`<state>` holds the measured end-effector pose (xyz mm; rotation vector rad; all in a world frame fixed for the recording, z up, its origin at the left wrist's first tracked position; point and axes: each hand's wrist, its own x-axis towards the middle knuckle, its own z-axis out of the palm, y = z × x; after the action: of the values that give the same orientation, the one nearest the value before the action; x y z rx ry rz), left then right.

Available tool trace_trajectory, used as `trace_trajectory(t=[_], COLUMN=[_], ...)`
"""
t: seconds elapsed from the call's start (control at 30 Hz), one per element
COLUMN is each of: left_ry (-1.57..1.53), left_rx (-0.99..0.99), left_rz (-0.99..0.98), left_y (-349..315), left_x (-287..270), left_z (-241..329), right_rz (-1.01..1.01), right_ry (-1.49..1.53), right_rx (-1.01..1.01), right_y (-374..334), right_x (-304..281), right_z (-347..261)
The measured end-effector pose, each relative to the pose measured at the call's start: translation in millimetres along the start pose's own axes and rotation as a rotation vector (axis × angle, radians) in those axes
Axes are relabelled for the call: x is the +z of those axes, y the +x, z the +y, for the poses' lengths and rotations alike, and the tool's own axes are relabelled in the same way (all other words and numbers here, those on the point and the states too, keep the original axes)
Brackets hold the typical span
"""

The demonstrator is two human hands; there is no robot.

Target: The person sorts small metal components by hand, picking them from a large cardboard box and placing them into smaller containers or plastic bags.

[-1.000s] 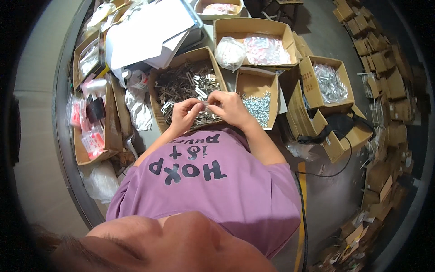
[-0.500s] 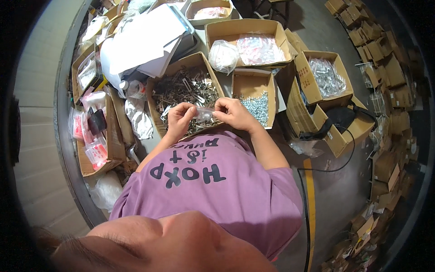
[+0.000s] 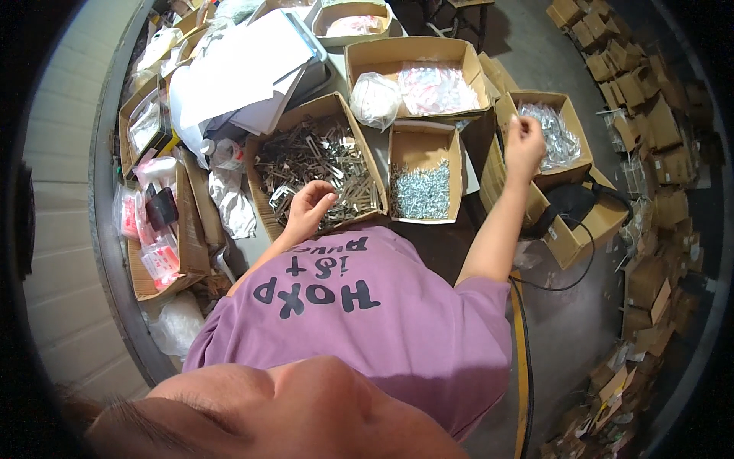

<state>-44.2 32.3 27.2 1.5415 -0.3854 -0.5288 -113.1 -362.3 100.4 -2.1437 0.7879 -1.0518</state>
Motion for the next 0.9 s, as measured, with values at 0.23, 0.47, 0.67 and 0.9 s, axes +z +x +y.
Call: trace_trajectory(t=[0.23, 0.47, 0.67, 0.9], left_ry=[0.168, 0.077, 0.014, 0.062], left_rx=[0.068, -0.003, -0.081, -0.047], left_rz=[-0.050, 0.065, 0.099, 0.035], left_y=[-1.5, -20.2, -28.9, -13.3], left_x=[-1.4, -16.3, -22.4, -15.9], left_z=[11.1, -6.4, -15.6, 2.8], right_rz=[-0.727, -0.909, -1.065, -0.550], right_ry=[-0.306, -0.617, -0.774, -0.352], right_rx=[-0.243, -0.038, 0.064, -0.030], right_y=[35.5, 52.4, 26.8, 32.3], right_x=[162.7, 248.4, 246.4, 202.1], right_z=[69.8, 85.6, 57.5, 43.0])
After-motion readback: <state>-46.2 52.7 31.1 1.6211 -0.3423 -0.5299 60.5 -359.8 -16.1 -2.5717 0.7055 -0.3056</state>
